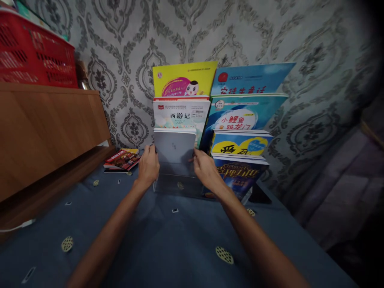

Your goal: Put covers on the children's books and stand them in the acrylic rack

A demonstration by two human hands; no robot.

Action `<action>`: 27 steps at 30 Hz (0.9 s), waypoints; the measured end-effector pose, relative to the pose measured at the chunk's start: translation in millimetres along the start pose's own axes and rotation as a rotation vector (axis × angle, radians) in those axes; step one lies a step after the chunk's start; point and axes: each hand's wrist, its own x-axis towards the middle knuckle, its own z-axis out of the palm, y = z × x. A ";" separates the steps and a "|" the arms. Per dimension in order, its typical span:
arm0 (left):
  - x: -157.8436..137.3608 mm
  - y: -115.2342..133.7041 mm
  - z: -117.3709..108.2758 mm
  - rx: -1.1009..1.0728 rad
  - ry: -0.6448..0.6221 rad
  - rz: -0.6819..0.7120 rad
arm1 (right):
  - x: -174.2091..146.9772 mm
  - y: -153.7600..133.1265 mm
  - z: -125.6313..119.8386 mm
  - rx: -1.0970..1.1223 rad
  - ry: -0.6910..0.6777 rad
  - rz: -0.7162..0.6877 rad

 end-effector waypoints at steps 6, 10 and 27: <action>1.5 -1.7 -4.1 -0.011 -0.035 0.013 | 2.5 -3.0 -13.6 0.047 -0.114 0.024; 1.8 -4.1 -4.8 -0.033 -0.037 0.024 | 2.9 -5.8 -16.9 0.117 -0.160 0.036; 4.7 -5.7 -13.7 -0.045 -0.042 0.033 | -0.1 -17.6 -28.6 0.142 -0.132 0.076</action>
